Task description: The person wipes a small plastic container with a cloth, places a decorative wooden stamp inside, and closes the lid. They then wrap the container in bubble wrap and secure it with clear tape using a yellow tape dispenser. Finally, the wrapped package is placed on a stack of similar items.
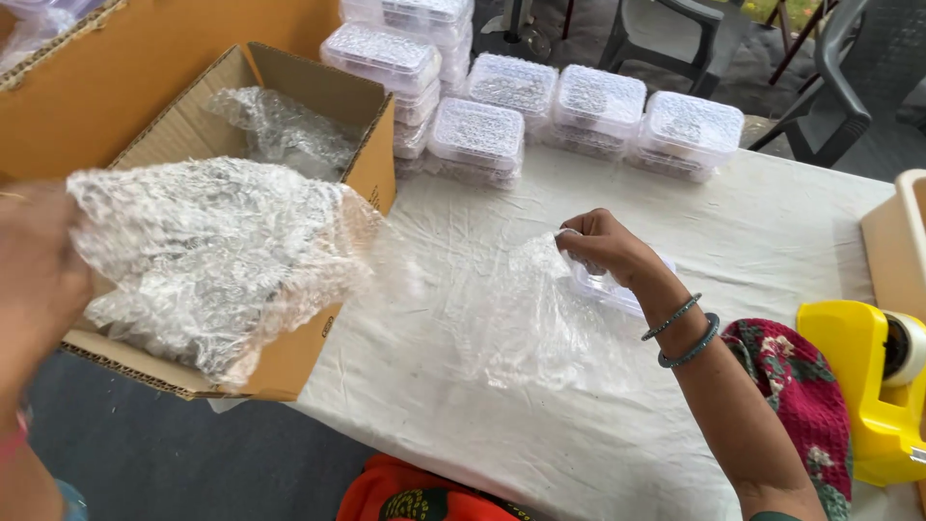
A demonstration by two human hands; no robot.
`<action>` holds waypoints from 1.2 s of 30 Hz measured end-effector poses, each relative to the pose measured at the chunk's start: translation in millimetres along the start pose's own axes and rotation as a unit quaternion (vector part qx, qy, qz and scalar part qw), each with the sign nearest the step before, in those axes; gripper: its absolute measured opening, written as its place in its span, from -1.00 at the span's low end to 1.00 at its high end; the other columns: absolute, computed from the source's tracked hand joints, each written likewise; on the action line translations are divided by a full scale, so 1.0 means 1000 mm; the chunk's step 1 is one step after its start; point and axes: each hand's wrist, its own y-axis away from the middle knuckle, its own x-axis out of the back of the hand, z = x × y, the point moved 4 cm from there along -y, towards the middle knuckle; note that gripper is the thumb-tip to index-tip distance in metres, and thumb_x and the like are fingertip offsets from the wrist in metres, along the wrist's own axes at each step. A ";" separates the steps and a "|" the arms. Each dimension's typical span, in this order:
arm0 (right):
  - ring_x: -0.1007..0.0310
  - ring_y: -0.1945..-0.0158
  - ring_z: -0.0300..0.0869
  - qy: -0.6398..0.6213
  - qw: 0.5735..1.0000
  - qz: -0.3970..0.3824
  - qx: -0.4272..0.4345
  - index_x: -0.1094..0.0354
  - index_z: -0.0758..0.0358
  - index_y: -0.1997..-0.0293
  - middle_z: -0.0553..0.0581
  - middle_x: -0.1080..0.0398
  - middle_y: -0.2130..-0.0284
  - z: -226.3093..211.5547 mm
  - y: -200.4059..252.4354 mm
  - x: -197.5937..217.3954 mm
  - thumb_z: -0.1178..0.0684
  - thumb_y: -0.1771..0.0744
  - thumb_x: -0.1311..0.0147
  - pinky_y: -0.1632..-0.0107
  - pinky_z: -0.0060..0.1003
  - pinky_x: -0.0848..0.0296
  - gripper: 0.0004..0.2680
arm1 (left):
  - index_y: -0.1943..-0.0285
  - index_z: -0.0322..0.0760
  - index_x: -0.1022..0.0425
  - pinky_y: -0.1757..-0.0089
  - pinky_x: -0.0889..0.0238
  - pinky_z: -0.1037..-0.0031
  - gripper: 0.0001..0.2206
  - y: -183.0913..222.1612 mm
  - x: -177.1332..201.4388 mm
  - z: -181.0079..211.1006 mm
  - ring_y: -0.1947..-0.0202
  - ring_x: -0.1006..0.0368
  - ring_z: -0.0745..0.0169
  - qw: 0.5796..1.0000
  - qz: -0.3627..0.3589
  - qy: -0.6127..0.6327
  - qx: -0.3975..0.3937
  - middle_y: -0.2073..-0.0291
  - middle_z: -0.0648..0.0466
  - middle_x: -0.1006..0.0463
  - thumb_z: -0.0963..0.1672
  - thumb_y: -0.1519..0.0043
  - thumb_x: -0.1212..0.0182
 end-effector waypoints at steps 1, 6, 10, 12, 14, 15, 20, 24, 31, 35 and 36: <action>0.09 0.68 -0.40 0.007 1.000 -0.011 0.012 -0.30 0.24 0.62 -0.11 -0.12 0.74 -0.007 0.003 -0.005 0.08 -0.31 -0.11 0.62 -0.34 0.12 -0.77 | -0.06 -0.34 -0.36 -0.01 -0.36 0.57 -0.94 0.039 0.093 0.070 0.11 -0.48 0.24 1.000 0.022 -0.005 0.011 0.12 -0.02 -0.50 -0.23 -0.47 -0.07; 0.12 0.70 -0.39 0.058 0.998 -0.003 -0.016 -0.42 0.28 0.60 -0.11 -0.09 0.78 -0.025 0.016 -0.031 0.06 -0.29 -0.13 0.62 -0.33 0.16 -0.79 | -0.40 -0.33 -0.23 -0.19 -0.42 0.33 -0.41 0.094 0.211 0.258 -0.28 -0.43 -0.04 0.885 0.007 0.458 -0.080 -0.28 -0.14 -0.43 0.04 -0.29 -0.26; 0.07 0.69 -0.41 0.059 0.998 -0.023 -0.004 -0.45 0.32 0.55 -0.13 -0.13 0.78 -0.014 0.032 -0.033 0.04 -0.31 -0.15 0.61 -0.35 0.12 -0.78 | -0.58 -0.42 0.11 -0.30 -0.10 -0.05 -0.09 0.074 0.160 0.364 -0.47 -0.08 -0.40 0.843 0.027 0.522 -0.128 -0.48 -0.48 -0.05 0.10 -0.22 -0.32; 0.03 0.68 -0.39 0.057 0.998 -0.013 -0.026 -0.49 0.32 0.49 -0.09 -0.17 0.76 -0.005 0.046 -0.028 0.03 -0.31 -0.18 0.61 -0.35 0.09 -0.80 | -0.52 -0.39 -0.03 -0.20 -0.21 0.00 -0.20 0.062 0.111 0.384 -0.34 -0.23 -0.31 0.861 0.006 0.499 -0.095 -0.37 -0.39 -0.22 0.06 -0.20 -0.32; 0.00 0.67 -0.37 0.050 0.998 0.005 -0.047 -0.53 0.32 0.42 -0.06 -0.20 0.73 0.000 0.064 -0.017 0.01 -0.31 -0.21 0.60 -0.35 0.06 -0.82 | -0.46 -0.36 -0.18 -0.10 -0.33 0.06 -0.30 0.047 0.077 0.400 -0.21 -0.37 -0.21 0.876 -0.015 0.477 -0.073 -0.27 -0.30 -0.38 0.01 -0.19 -0.33; -0.10 0.61 -0.37 0.073 0.996 0.015 -0.041 -0.54 0.31 0.33 -0.05 -0.29 0.66 0.000 0.074 -0.011 0.03 -0.28 -0.28 0.57 -0.35 -0.06 -0.86 | -0.31 -0.24 -0.42 0.03 -0.42 0.20 -0.55 0.041 0.056 0.407 0.04 -0.51 0.00 0.836 -0.153 0.527 -0.018 -0.03 -0.14 -0.56 -0.02 -0.27 -0.25; -0.40 0.38 -0.39 -0.008 0.999 0.030 0.017 -0.50 0.34 0.16 -0.06 -0.51 0.37 0.047 0.114 0.028 0.09 -0.21 -0.34 0.34 -0.43 -0.41 -0.78 | -0.02 -0.38 -0.58 0.20 -0.60 0.38 -0.72 0.039 -0.023 0.435 0.32 -0.66 0.24 0.610 -0.247 0.748 0.087 0.29 -0.06 -0.71 -0.05 -0.43 -0.10; -0.37 0.41 -0.31 -0.103 0.993 0.049 -0.012 -0.50 0.38 0.14 0.03 -0.48 0.44 0.094 0.123 0.041 0.11 -0.24 -0.34 0.35 -0.39 -0.38 -0.80 | -0.24 -0.31 -0.41 0.21 -0.50 0.34 -0.57 0.056 0.028 0.462 0.18 -0.61 0.18 0.679 -0.234 0.696 0.009 -0.02 -0.05 -0.61 0.01 -0.30 -0.26; -0.48 0.25 -0.34 -0.106 0.993 0.043 0.007 -0.48 0.37 0.07 0.03 -0.53 0.30 0.077 0.133 0.022 0.12 -0.25 -0.32 0.25 -0.43 -0.47 -0.77 | -0.43 -0.35 -0.30 0.22 -0.51 0.30 -0.44 0.091 0.019 0.506 0.25 -0.60 0.01 0.817 -0.176 0.538 -0.112 -0.07 -0.16 -0.59 -0.13 -0.21 -0.25; -0.45 0.28 -0.34 -0.095 0.994 0.054 0.001 -0.44 0.30 -0.09 0.00 -0.47 0.32 0.085 0.144 0.027 0.14 -0.23 -0.32 0.24 -0.41 -0.51 -0.67 | -0.07 -0.40 -0.61 0.30 -0.55 0.55 -0.79 0.072 -0.053 0.488 0.32 -0.60 0.39 0.530 -0.262 0.806 0.036 0.26 0.03 -0.69 -0.20 -0.30 -0.22; -0.45 0.26 -0.35 -0.103 0.993 0.049 0.000 -0.43 0.31 -0.12 -0.01 -0.48 0.31 0.089 0.146 0.030 0.15 -0.23 -0.32 0.27 -0.41 -0.46 -0.65 | 0.05 -0.39 -0.64 0.47 -0.34 0.59 -0.83 0.064 -0.059 0.479 0.50 -0.43 0.46 0.490 -0.291 0.816 0.098 0.43 0.13 -0.59 -0.16 -0.32 -0.22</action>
